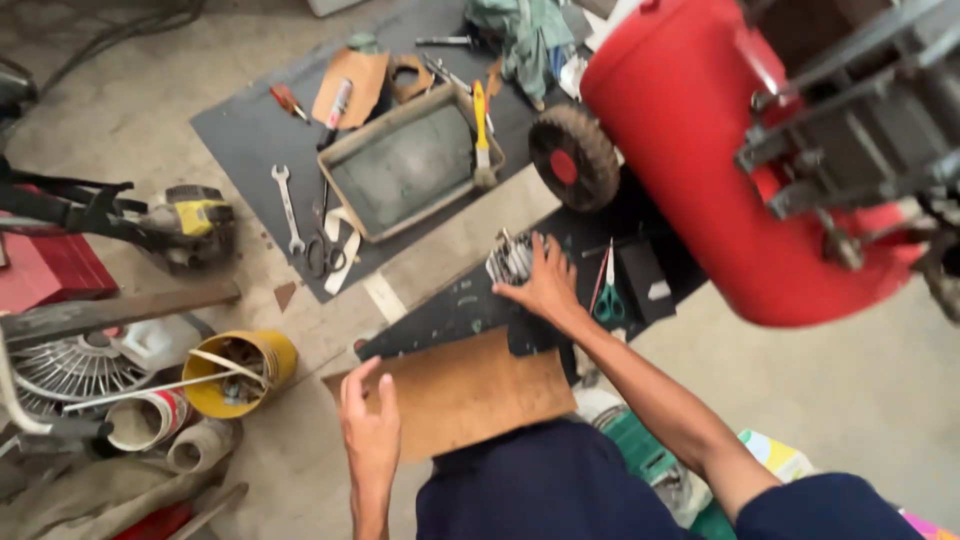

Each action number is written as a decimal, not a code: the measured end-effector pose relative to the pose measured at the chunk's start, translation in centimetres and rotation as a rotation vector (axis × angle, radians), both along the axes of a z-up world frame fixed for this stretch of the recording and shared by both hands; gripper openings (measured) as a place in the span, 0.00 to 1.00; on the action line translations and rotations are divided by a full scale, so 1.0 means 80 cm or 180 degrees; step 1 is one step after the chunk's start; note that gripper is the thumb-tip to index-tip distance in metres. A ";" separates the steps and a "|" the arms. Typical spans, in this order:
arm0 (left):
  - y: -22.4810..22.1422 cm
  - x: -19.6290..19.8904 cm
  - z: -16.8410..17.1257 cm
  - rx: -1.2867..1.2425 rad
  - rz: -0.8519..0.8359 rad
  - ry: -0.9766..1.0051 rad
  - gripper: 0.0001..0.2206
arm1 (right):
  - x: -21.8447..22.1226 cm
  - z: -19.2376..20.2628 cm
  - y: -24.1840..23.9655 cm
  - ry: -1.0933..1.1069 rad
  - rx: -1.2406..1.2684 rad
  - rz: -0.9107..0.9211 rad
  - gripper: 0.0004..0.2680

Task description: Cleaning a metal component and tracing its outline onto cardboard to create a template

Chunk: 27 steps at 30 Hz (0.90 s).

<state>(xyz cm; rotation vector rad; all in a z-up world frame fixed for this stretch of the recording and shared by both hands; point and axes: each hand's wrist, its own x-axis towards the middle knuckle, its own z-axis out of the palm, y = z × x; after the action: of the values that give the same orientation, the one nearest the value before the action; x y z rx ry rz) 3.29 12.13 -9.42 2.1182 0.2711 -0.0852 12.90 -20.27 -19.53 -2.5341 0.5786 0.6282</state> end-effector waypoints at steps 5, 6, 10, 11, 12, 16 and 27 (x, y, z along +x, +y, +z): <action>0.036 -0.023 -0.019 0.0257 -0.0373 -0.0328 0.20 | 0.000 -0.057 0.013 -0.0710 -0.0839 -0.0191 0.49; 0.037 -0.024 -0.033 0.0265 -0.0354 -0.0322 0.20 | -0.003 -0.050 0.019 -0.0708 -0.0829 -0.0172 0.49; 0.034 -0.017 -0.086 0.1696 -0.1426 -0.0380 0.21 | -0.012 0.008 0.050 -0.1525 -0.0844 -0.0197 0.48; 0.028 -0.014 -0.101 0.2110 -0.1721 -0.0399 0.19 | -0.017 0.028 0.055 -0.1814 -0.0795 -0.0257 0.47; 0.035 -0.018 -0.127 0.2111 -0.1774 -0.0416 0.19 | -0.039 0.052 0.071 -0.1807 -0.0807 -0.0310 0.47; 0.038 -0.029 -0.204 0.2193 -0.1434 -0.0241 0.12 | -0.132 0.109 0.113 -0.2086 -0.0190 -0.0373 0.46; 0.020 -0.048 -0.182 0.1488 -0.0991 -0.0031 0.04 | -0.201 0.017 0.176 -0.1767 0.0563 -0.0621 0.47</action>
<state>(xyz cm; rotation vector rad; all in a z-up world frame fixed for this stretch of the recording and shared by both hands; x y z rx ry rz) -0.56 13.75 -24.02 2.6122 -0.0568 -0.2106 -3.18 -6.22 -18.14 -2.2997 0.5260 -0.0968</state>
